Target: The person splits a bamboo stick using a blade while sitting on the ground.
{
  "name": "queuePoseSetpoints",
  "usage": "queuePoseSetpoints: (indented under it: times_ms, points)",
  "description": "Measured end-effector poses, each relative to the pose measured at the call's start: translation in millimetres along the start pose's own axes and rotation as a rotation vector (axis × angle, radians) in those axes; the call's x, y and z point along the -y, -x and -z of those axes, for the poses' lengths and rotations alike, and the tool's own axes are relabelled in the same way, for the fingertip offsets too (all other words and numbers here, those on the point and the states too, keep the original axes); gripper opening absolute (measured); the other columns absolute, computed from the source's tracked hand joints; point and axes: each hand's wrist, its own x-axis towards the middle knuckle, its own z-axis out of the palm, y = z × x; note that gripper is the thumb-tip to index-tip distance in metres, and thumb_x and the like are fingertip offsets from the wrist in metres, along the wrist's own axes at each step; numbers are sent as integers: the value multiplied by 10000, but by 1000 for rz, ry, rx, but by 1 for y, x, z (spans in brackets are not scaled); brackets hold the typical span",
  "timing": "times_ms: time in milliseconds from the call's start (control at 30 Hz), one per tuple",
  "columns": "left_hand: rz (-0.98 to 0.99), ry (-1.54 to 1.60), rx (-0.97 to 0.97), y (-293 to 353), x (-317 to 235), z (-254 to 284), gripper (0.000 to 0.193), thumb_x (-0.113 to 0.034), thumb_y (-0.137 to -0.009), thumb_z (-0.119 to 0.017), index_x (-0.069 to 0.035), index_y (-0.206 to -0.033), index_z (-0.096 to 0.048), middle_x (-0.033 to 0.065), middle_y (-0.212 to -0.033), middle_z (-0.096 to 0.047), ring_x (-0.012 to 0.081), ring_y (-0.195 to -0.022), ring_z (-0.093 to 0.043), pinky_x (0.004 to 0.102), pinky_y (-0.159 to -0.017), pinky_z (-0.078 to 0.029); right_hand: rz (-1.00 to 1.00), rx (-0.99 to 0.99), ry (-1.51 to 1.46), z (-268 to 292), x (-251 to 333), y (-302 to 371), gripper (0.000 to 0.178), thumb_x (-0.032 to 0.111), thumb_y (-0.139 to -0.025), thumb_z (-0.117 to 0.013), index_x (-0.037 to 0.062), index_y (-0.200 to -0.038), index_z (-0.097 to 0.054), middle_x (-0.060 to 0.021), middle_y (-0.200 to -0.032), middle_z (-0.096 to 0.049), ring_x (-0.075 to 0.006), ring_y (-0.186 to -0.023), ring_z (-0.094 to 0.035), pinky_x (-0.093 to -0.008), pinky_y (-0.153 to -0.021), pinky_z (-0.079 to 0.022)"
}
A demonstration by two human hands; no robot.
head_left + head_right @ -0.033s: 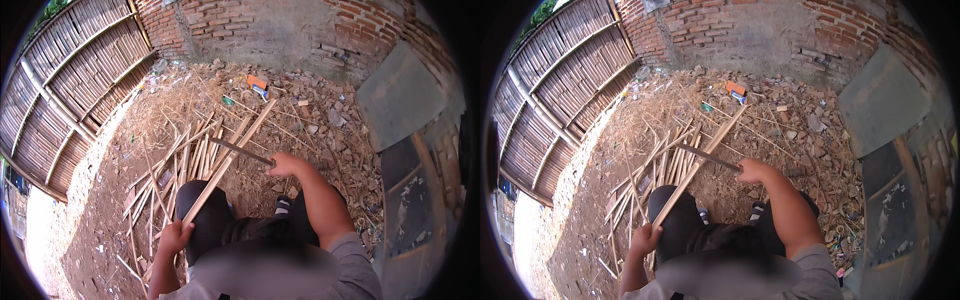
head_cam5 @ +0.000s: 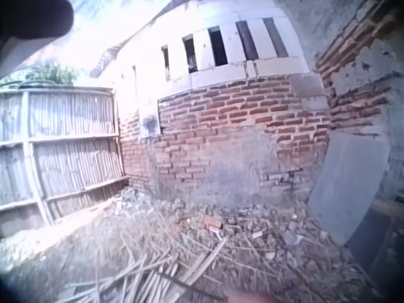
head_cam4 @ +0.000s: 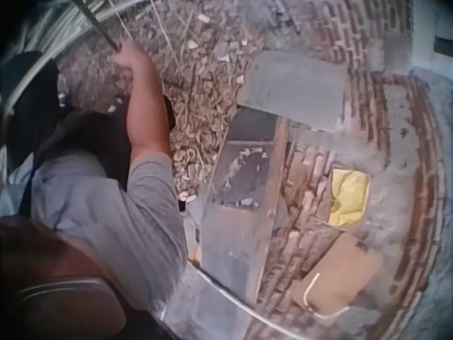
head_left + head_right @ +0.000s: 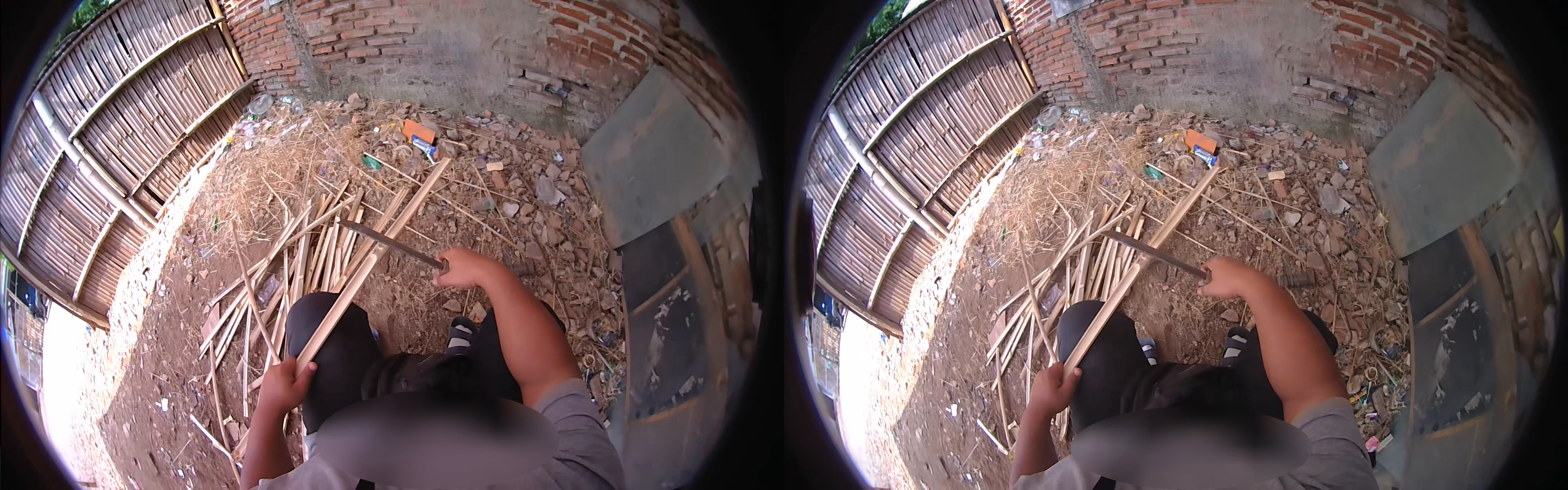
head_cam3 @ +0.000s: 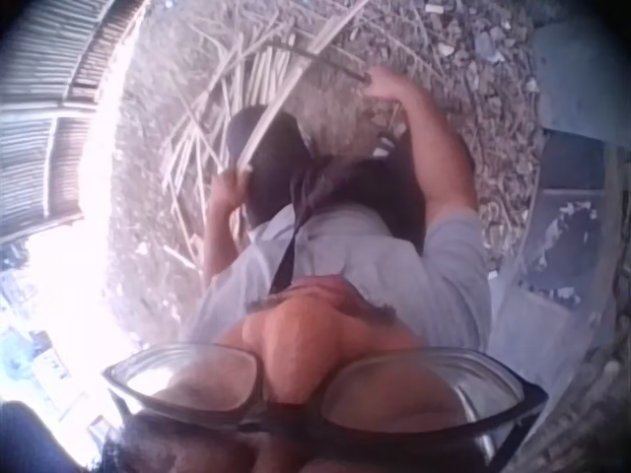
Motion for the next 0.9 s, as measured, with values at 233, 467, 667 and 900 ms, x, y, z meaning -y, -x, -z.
queuePoseSetpoints:
  times_ms: [233,467,667,900]
  points:
    - [24,31,25,-1,3,0,539,-475,-919,-646,3,-705,-518,253,-620,-573,471,-645,-601,528,-593,-446,170,6,165,-25,16,-5,482,368,-744,-790,60,-1105,-706,-159,-980,-704,-317,-951,-676,-411,-842,-522]
    - [17,11,17,-4,-3,0,538,-481,-920,-634,2,-715,-521,265,-634,-577,483,-664,-602,541,-608,-448,-28,81,-243,-13,-31,-30,386,334,-752,-794,35,-980,-704,-136,-882,-703,-282,-855,-685,-400,-778,-521]
    - [16,5,63,-4,2,4,543,-484,-915,-639,4,-711,-520,263,-630,-577,479,-666,-606,537,-602,-450,159,-39,94,-26,9,-8,420,324,-758,-788,14,-1024,-692,-139,-904,-711,-295,-865,-684,-414,-789,-522]
    - [29,-7,33,-2,3,-2,524,-466,-912,-652,7,-726,-521,258,-638,-582,479,-664,-602,535,-606,-451,110,148,-57,-1,-8,-14,429,390,-742,-806,61,-989,-684,-97,-895,-710,-239,-809,-677,-394,-789,-543]
